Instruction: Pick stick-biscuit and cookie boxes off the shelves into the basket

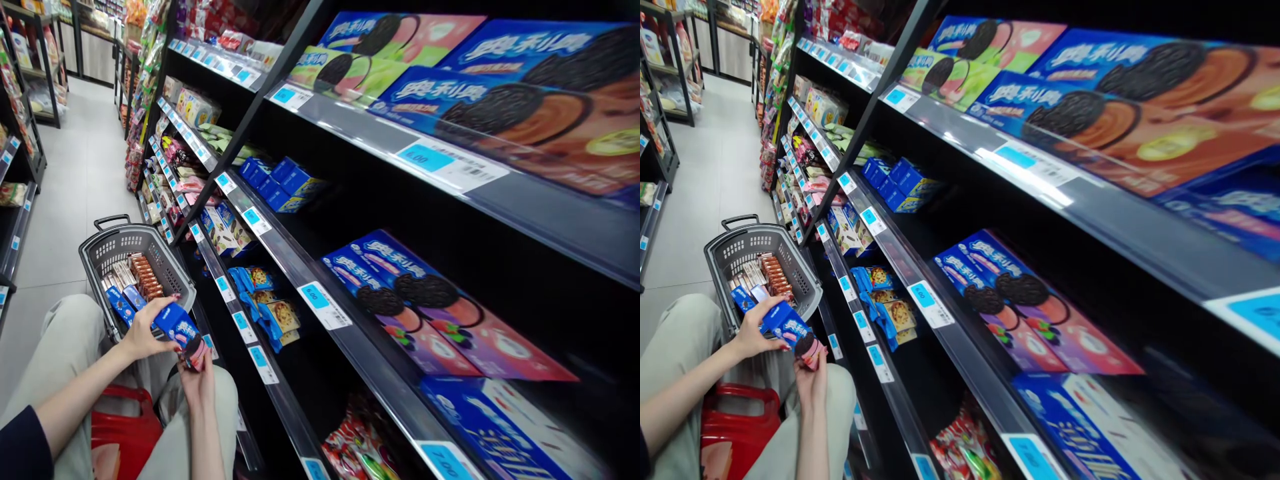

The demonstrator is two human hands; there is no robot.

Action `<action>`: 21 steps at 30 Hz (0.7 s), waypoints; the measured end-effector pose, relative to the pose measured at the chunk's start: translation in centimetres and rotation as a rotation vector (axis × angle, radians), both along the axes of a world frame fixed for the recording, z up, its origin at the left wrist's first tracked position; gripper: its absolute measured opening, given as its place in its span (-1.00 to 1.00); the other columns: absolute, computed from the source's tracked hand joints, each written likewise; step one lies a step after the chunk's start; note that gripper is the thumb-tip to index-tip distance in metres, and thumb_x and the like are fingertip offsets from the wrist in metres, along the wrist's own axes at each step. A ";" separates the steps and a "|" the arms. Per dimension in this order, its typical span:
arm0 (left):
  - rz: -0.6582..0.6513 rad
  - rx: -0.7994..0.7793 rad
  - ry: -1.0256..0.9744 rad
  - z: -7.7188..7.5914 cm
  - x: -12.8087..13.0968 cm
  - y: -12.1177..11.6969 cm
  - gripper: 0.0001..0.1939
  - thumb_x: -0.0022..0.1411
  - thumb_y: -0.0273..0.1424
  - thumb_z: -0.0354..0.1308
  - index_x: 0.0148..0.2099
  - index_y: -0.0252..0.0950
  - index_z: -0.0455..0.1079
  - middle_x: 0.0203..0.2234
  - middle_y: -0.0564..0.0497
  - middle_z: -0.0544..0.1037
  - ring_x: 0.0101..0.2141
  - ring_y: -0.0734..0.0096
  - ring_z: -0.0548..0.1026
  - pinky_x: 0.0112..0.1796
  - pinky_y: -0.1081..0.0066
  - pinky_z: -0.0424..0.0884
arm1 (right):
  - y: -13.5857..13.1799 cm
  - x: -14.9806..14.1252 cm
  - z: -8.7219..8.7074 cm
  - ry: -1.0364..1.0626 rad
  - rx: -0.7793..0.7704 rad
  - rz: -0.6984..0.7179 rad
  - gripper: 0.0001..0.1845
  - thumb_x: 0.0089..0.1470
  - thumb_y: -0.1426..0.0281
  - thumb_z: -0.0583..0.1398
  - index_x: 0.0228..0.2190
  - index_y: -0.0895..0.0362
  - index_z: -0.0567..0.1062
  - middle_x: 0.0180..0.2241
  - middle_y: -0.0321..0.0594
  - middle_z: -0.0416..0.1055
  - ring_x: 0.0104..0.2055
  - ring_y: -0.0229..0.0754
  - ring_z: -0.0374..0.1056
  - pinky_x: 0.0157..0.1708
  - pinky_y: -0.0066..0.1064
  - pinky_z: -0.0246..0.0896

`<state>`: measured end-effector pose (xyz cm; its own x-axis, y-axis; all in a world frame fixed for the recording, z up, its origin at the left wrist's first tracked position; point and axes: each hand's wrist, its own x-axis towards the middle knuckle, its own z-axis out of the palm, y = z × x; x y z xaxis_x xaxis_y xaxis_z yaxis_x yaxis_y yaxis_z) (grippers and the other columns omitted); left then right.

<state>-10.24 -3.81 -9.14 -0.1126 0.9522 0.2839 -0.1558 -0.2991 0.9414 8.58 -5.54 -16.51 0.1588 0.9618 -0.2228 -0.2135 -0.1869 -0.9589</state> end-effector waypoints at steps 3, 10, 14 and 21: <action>-0.050 0.086 0.212 -0.5 0.2 -0.3 -0.19 -0.27 -0.54 0.49 0.12 -0.21 0.45 -0.01 -0.18 0.51 0.01 -0.02 0.42 0.12 0.20 0.24 | 0.1 -0.8 -0.8 0.113 -0.090 0.036 -0.47 -0.05 -0.14 0.16 -0.53 0.11 0.39 -0.53 -0.16 0.46 -0.55 -0.16 0.35 -0.50 -0.26 0.31; -0.044 -0.042 0.055 -0.3 -0.1 0.4 -0.30 -0.35 -0.55 0.52 -0.03 -0.23 0.54 -0.13 -0.12 0.54 -0.06 0.06 0.41 0.02 0.32 0.28 | -0.2 -1.0 -0.8 0.173 -0.149 0.087 -0.48 -0.02 -0.11 0.15 -0.42 0.11 0.46 -0.44 -0.10 0.51 -0.48 -0.11 0.42 -0.48 -0.25 0.35; 0.036 -0.232 -0.419 -0.4 -0.8 2.0 -0.38 -0.40 -0.52 0.55 -0.15 -0.26 0.55 -0.19 -0.05 0.54 -0.10 0.16 0.42 -0.07 0.42 0.32 | -1.1 1.0 1.0 0.075 0.001 0.064 -0.41 -0.04 -0.10 0.18 -0.18 0.12 0.42 -0.21 -0.03 0.52 -0.23 0.01 0.49 -0.22 -0.13 0.40; -0.170 -0.377 -0.756 -1.7 -0.9 2.5 -0.34 -0.25 -0.05 0.50 -0.14 -0.33 0.47 -0.30 -0.10 0.58 -0.17 0.10 0.54 -0.10 0.25 0.45 | -4.1 1.9 9.3 -0.403 0.235 -0.180 -0.34 -0.20 0.14 0.40 -0.09 0.11 0.34 -0.21 -0.17 0.44 -0.19 -0.06 0.41 -0.22 -0.29 0.36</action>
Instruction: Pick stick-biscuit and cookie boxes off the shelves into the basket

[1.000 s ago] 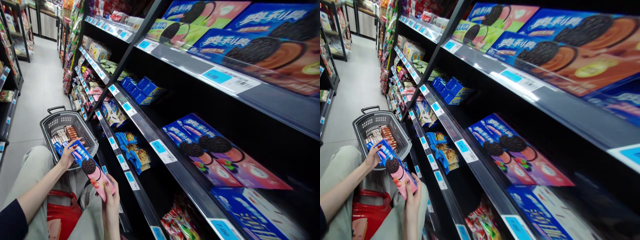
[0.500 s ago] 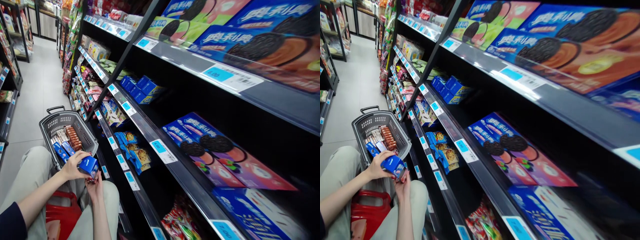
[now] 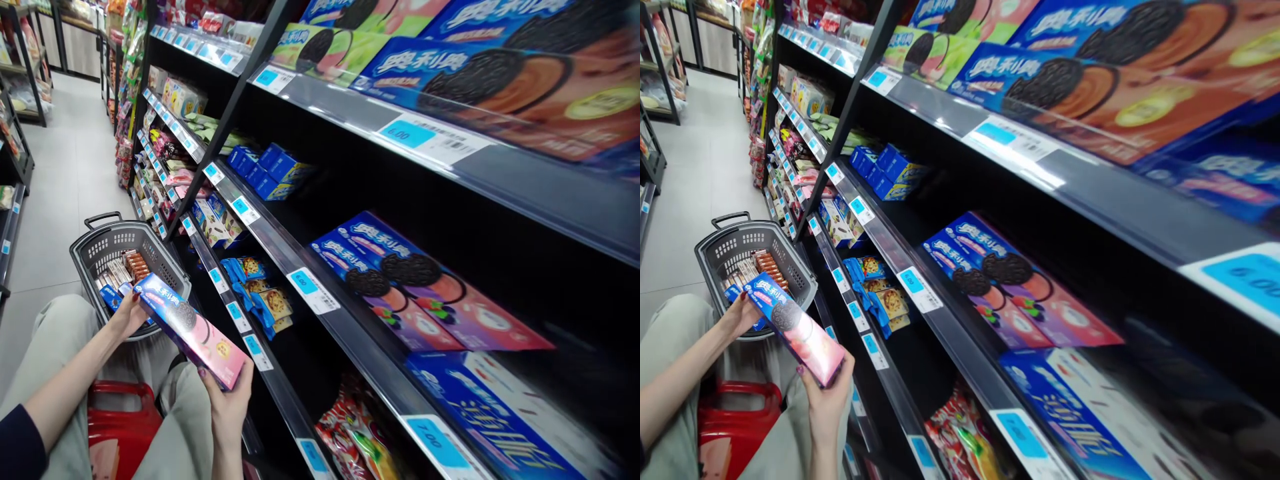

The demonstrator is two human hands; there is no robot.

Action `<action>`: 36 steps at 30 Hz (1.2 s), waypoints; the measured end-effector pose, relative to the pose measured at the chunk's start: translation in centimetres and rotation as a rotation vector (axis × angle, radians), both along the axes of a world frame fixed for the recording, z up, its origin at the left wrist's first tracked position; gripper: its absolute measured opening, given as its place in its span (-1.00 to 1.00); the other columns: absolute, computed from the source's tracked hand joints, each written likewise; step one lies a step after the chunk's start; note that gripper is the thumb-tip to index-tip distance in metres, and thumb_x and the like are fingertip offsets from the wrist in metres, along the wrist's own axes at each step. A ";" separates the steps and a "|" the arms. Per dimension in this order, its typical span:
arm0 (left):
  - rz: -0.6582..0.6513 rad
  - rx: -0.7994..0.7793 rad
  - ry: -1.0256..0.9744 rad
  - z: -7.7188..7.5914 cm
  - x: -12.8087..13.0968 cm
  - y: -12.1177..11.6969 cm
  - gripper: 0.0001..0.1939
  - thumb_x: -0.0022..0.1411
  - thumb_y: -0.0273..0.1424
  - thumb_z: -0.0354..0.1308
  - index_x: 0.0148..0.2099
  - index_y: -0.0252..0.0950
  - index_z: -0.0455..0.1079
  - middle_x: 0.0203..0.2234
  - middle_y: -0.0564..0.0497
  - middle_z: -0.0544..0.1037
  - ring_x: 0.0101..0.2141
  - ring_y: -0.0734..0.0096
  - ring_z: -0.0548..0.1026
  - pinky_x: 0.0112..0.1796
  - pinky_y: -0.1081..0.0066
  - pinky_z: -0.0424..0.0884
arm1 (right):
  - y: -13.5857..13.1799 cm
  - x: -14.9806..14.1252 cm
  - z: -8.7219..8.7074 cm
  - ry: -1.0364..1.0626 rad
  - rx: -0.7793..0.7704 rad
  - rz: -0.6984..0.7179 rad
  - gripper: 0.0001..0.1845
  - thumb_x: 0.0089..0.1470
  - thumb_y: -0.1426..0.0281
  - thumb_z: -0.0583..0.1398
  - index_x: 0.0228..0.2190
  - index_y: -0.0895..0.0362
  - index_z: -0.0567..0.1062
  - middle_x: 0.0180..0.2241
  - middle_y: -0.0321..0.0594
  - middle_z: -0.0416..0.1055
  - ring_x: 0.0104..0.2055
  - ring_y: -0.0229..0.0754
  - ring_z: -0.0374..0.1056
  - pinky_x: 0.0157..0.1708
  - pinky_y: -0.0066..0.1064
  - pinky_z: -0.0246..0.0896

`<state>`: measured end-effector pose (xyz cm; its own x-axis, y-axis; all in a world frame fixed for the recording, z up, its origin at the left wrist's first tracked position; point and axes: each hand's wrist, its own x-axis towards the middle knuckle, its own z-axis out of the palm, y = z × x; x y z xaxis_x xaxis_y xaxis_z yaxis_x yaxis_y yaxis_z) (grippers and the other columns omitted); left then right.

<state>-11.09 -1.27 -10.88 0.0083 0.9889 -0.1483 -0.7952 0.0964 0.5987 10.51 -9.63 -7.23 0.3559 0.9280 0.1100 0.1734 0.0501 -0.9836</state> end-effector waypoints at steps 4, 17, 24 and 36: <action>-0.041 -0.047 -0.056 -0.8 0.1 -0.2 -0.42 -0.19 -0.09 0.49 -0.19 -0.35 0.48 -0.33 -0.12 0.61 -0.19 0.09 0.57 -0.11 0.23 0.48 | -0.7 -0.8 3.8 0.058 -0.051 0.068 -0.42 -0.11 0.16 0.37 -0.09 0.11 0.34 -0.29 -0.21 0.45 -0.34 -0.17 0.39 -0.39 -0.40 0.34; -0.174 0.024 0.089 -0.5 0.0 -0.5 -0.70 0.10 -0.28 0.34 -0.17 -0.35 0.46 -0.46 -0.13 0.60 -0.54 0.18 0.54 -0.55 0.37 0.46 | 2.8 0.4 1.9 0.428 -0.242 -0.060 -0.40 -0.18 -0.06 0.32 -0.30 0.17 0.41 -0.66 -0.38 0.30 -0.68 -0.28 0.22 -0.73 -0.50 0.00; -0.168 0.058 0.189 -0.8 0.2 -0.5 -0.62 0.13 -0.18 0.28 -0.12 -0.34 0.42 -0.54 -0.06 0.55 -0.59 0.22 0.51 -0.53 0.36 0.44 | 2.3 0.8 1.2 0.474 -0.229 -0.049 -0.47 -0.12 -0.03 0.32 -0.33 0.16 0.42 -0.62 -0.35 0.34 -0.68 -0.28 0.24 -0.71 -0.50 0.02; -0.183 0.103 0.387 -0.1 0.2 -0.9 -0.46 0.12 0.01 0.20 -0.03 -0.29 0.34 -0.51 -0.04 0.52 -0.57 0.22 0.52 -0.53 0.39 0.42 | 2.1 0.4 1.7 0.554 -0.217 -0.025 -0.45 -0.07 -0.01 0.32 -0.27 0.20 0.44 -0.63 -0.36 0.36 -0.67 -0.36 0.23 -0.68 -0.57 0.03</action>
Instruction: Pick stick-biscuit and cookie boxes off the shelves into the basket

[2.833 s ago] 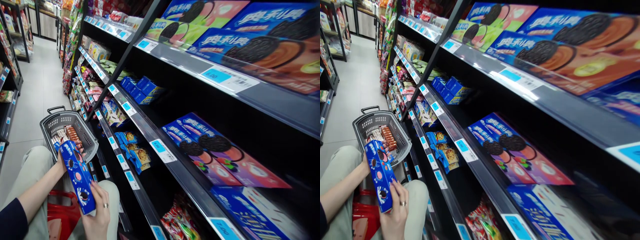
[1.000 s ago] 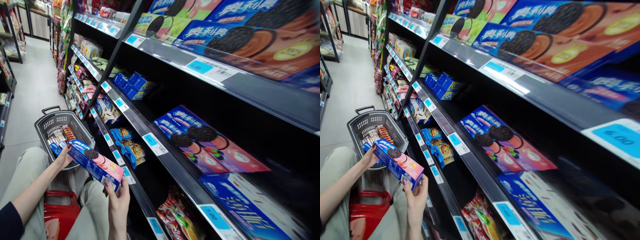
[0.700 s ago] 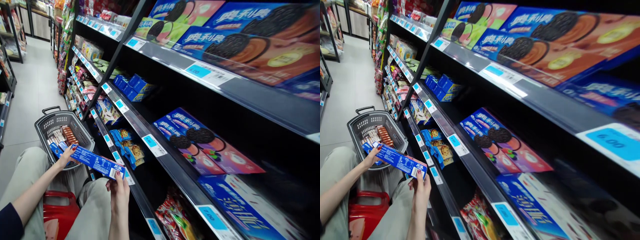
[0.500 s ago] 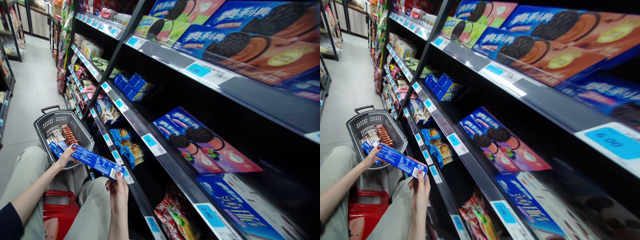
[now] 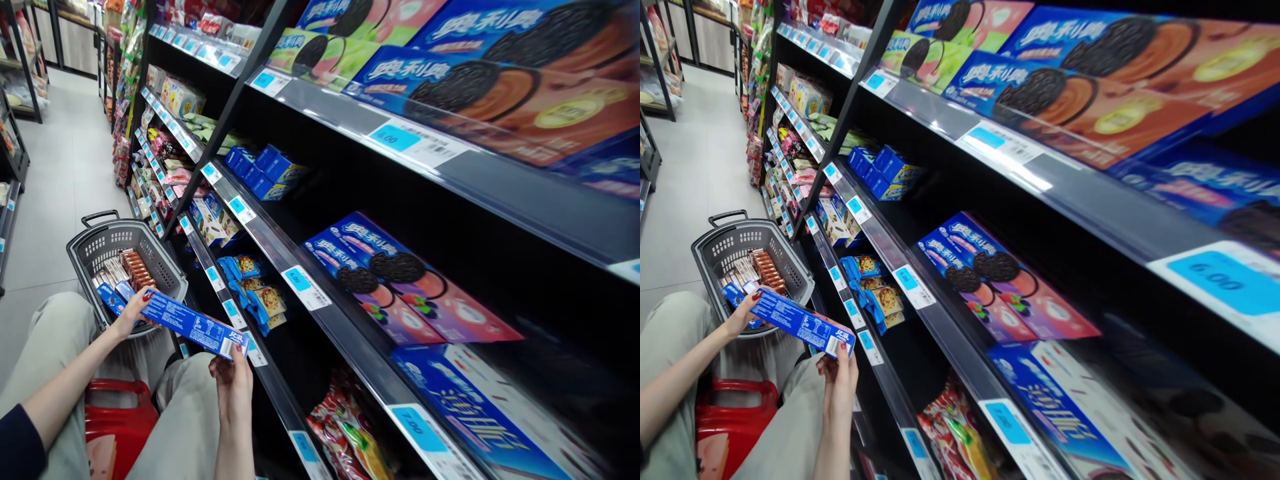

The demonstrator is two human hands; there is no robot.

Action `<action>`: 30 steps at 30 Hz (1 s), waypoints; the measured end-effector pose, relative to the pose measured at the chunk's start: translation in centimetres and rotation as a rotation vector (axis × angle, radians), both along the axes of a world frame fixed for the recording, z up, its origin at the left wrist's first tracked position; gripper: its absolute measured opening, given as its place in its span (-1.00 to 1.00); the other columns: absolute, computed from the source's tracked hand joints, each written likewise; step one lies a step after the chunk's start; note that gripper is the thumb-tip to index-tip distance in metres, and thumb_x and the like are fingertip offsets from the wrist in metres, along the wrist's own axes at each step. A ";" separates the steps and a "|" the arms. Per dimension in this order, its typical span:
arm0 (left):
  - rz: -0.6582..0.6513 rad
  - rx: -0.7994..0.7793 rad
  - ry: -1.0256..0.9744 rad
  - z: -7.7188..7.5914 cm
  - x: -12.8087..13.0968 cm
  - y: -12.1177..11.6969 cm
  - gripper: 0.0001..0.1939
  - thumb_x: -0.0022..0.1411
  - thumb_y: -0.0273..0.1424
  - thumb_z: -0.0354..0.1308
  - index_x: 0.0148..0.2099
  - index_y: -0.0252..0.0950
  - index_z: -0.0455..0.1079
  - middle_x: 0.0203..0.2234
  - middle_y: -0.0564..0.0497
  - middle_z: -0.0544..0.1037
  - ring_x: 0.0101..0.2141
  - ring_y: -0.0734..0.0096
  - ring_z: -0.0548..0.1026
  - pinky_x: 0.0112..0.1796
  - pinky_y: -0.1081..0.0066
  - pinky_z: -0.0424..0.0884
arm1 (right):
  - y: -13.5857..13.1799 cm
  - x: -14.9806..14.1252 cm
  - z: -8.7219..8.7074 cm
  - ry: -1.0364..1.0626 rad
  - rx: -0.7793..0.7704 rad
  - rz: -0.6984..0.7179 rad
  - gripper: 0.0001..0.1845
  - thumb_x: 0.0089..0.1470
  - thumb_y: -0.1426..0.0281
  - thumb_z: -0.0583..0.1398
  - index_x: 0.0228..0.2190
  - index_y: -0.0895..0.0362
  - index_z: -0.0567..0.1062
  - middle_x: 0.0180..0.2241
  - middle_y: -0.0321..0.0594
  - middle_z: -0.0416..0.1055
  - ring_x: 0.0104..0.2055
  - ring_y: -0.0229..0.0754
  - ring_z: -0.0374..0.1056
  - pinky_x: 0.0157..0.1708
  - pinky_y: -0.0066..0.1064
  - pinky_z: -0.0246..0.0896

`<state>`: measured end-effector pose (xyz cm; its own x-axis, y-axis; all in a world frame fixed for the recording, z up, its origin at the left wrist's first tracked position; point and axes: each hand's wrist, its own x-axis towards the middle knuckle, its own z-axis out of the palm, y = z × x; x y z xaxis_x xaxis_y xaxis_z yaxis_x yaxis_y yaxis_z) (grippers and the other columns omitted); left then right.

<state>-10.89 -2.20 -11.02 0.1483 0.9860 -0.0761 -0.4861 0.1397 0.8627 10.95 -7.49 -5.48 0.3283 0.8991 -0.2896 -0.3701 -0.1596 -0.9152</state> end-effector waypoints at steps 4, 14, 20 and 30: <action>-0.025 0.033 0.078 0.5 0.0 -0.1 -0.39 0.12 0.07 0.17 0.00 -0.31 0.32 -0.52 -0.03 0.51 -0.56 0.25 0.51 -0.55 0.43 0.38 | 0.2 0.7 -3.1 0.046 0.026 -0.017 -0.49 -0.04 -0.01 0.29 -0.28 0.17 0.42 -0.59 -0.34 0.39 -0.64 -0.33 0.27 -0.66 -0.54 0.07; 0.036 -0.029 0.298 0.1 0.6 0.2 -0.44 0.06 0.05 0.20 -0.16 -0.35 0.30 -0.54 0.06 0.42 -0.58 0.39 0.41 -0.58 0.48 0.34 | -0.2 1.2 -11.9 0.248 0.012 -0.020 -0.47 -0.22 -0.07 0.33 -0.35 0.09 0.51 -0.48 -0.30 0.50 -0.51 -0.22 0.32 -0.48 -0.36 0.21; 0.002 -0.147 0.353 -0.7 1.4 0.1 -0.28 -0.01 0.08 0.19 0.01 -0.39 0.26 -0.53 0.04 0.46 -0.57 0.31 0.46 -0.51 0.38 0.42 | 0.5 2.2 -13.6 0.383 -0.012 -0.038 -0.50 -0.15 -0.05 0.30 -0.26 0.03 0.49 -0.32 -0.32 0.50 -0.38 -0.23 0.36 -0.35 -0.33 0.26; -0.029 -0.398 0.376 -3.0 2.6 0.4 -0.21 -0.05 0.12 0.16 0.06 -0.37 0.23 -0.58 0.04 0.44 -0.53 0.18 0.50 -0.47 0.23 0.50 | 0.6 2.5 -12.9 0.540 0.020 -0.062 -0.56 -0.14 0.06 0.33 -0.25 0.05 0.50 -0.34 -0.32 0.50 -0.48 -0.28 0.29 -0.40 -0.36 0.25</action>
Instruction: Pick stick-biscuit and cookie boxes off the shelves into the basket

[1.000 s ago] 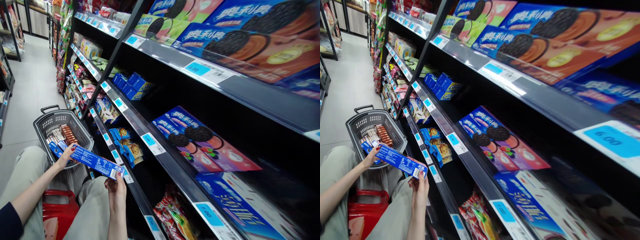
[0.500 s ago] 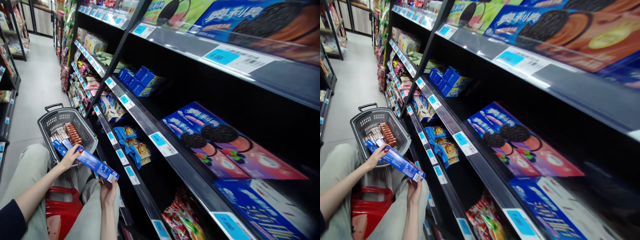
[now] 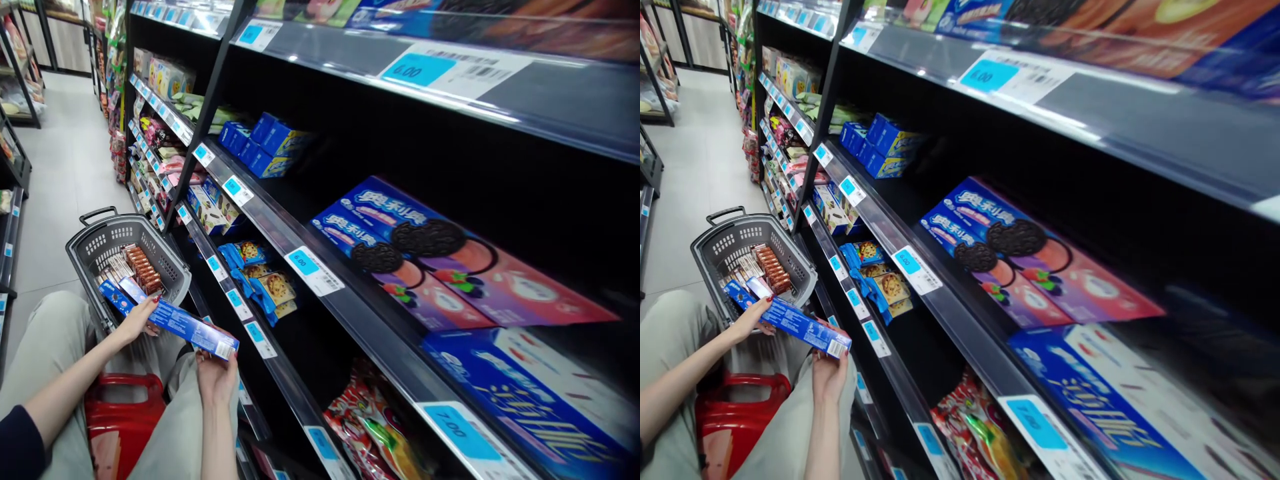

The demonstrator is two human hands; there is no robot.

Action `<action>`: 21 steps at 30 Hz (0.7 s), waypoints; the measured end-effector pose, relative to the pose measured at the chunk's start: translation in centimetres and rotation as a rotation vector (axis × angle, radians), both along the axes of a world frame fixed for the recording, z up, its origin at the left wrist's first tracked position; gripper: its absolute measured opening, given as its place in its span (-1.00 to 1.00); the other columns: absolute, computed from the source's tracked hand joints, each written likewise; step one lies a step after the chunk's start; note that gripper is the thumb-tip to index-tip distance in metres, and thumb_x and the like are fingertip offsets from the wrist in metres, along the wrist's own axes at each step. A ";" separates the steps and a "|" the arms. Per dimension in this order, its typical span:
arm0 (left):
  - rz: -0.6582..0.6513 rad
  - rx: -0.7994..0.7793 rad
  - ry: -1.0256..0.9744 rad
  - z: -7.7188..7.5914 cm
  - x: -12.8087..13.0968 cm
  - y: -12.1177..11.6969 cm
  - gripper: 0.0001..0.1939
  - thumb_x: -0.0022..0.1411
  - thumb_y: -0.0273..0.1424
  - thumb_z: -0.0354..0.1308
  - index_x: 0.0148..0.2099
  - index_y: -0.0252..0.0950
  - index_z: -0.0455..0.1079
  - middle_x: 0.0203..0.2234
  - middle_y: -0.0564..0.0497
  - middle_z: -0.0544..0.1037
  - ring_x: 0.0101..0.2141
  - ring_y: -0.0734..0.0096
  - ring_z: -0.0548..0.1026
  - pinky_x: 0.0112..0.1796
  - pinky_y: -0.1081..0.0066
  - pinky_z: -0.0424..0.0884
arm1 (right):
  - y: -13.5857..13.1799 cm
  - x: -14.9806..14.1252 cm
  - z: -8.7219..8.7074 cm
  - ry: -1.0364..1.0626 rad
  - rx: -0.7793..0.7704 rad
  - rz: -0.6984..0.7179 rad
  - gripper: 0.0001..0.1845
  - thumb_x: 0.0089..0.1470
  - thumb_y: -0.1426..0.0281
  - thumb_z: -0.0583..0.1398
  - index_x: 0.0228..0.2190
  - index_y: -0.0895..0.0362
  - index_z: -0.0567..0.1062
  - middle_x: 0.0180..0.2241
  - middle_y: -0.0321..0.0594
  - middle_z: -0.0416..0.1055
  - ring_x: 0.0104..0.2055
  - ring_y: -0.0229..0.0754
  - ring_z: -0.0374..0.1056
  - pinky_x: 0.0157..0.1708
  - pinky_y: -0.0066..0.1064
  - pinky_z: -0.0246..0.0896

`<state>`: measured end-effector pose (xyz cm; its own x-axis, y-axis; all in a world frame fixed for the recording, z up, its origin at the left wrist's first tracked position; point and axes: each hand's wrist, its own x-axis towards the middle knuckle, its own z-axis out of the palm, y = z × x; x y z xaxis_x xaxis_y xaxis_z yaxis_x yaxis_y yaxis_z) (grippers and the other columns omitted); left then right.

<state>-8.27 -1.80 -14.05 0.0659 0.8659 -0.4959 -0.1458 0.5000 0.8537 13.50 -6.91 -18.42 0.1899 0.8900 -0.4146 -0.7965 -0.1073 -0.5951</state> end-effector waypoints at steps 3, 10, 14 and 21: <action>0.027 -0.031 0.014 -0.7 -0.1 0.3 -0.29 -0.04 0.16 0.11 -0.05 -0.32 0.25 -0.60 0.04 0.43 -0.53 0.20 0.48 -0.47 0.22 0.50 | 0.1 -0.2 0.0 -0.008 -0.018 -0.002 -0.55 -0.17 0.07 0.35 -0.29 0.09 0.51 -0.34 -0.27 0.51 -0.46 -0.25 0.31 -0.42 -0.36 0.25; 0.064 -0.085 0.027 -2.0 -0.2 0.7 -0.47 0.06 0.09 0.01 -0.21 -0.31 0.27 -0.64 0.02 0.43 -0.57 0.27 0.44 -0.49 0.27 0.48 | 0.2 -0.3 -0.2 -0.052 -0.023 -0.003 -0.59 -0.14 0.08 0.31 -0.32 0.11 0.50 -0.36 -0.22 0.50 -0.46 -0.20 0.32 -0.42 -0.30 0.27; 0.066 -0.101 0.025 -2.0 -0.4 0.8 -0.46 0.08 0.09 -0.01 -0.20 -0.32 0.28 -0.62 0.00 0.46 -0.57 0.26 0.46 -0.48 0.27 0.48 | 0.3 -0.4 -0.5 -0.080 0.005 0.041 -0.65 -0.09 0.09 0.27 -0.34 0.08 0.48 -0.37 -0.25 0.50 -0.47 -0.23 0.32 -0.42 -0.33 0.27; 0.077 -0.106 0.048 -2.1 -0.5 0.8 -0.39 0.05 0.17 0.02 -0.21 -0.32 0.30 -0.63 -0.01 0.46 -0.57 0.23 0.47 -0.50 0.29 0.46 | 0.4 -0.6 -0.2 -0.054 -0.007 0.029 -0.58 -0.20 0.04 0.34 -0.38 0.06 0.46 -0.36 -0.28 0.52 -0.45 -0.25 0.33 -0.42 -0.39 0.29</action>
